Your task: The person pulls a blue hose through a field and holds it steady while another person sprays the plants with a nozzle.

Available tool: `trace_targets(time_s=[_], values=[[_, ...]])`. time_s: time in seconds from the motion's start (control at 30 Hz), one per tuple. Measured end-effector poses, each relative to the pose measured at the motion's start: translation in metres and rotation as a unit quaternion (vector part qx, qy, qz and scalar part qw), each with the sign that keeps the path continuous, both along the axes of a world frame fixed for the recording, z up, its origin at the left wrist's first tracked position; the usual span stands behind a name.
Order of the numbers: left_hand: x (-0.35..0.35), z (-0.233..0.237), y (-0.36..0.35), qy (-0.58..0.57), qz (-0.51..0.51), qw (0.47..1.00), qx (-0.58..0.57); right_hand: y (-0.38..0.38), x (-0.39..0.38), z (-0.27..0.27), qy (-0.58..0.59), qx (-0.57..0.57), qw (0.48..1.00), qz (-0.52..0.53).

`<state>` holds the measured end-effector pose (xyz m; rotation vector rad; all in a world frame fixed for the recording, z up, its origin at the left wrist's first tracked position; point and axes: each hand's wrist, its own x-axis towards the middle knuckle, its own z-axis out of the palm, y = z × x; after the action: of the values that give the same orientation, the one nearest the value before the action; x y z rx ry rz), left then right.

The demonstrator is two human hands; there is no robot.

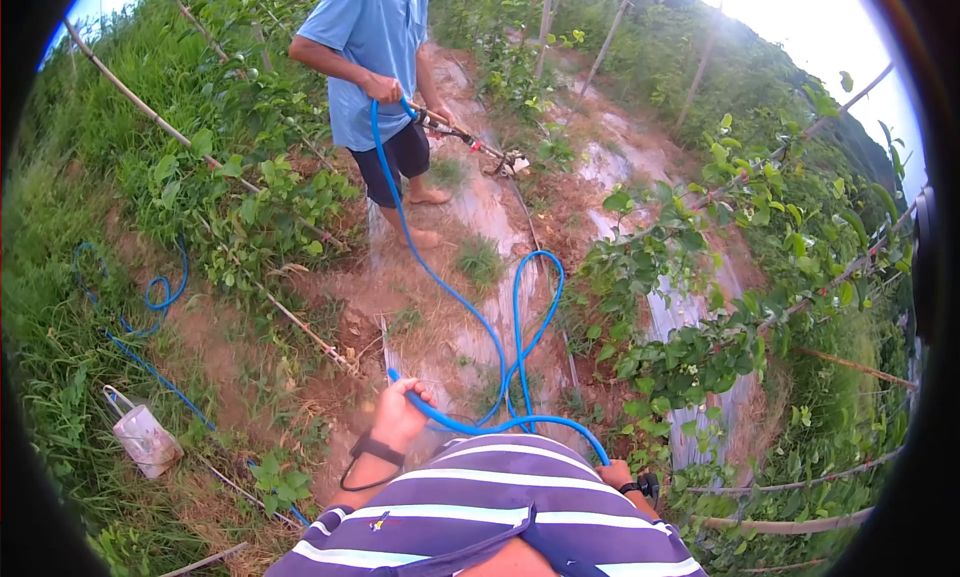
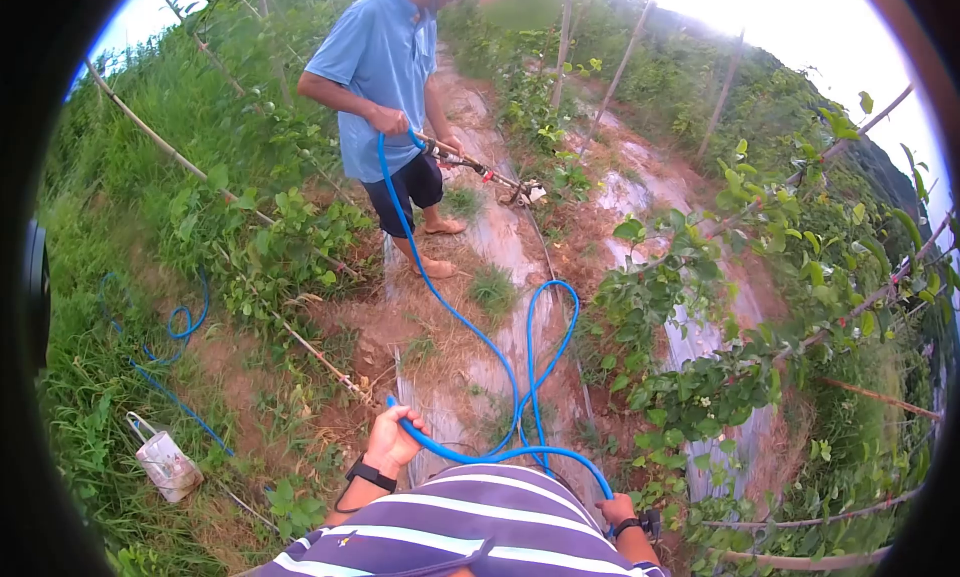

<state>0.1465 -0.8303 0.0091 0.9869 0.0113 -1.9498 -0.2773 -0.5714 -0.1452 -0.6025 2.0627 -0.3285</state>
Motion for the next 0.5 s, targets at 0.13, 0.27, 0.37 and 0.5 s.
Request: trace_targets(time_s=[0.13, 0.27, 0.37, 0.5], values=[[-0.002, 0.002, 0.004, -0.013, -0.016, 1.000, -0.022, 0.005, 0.001, -0.006, 0.014, -0.012, 0.998, 0.054], [-0.002, 0.005, 0.006, -0.027, -0.009, 1.000, -0.011, 0.000, 0.009, 0.005, 0.011, -0.004, 0.998, 0.055], [-0.002, 0.009, 0.004, -0.017, -0.008, 1.000, -0.012, 0.000, 0.006, -0.004, -0.003, -0.010, 0.999, 0.048], [-0.001, 0.013, 0.005, -0.031, 0.008, 0.999, -0.001, -0.005, 0.008, -0.011, -0.025, 0.002, 1.000, 0.001]])
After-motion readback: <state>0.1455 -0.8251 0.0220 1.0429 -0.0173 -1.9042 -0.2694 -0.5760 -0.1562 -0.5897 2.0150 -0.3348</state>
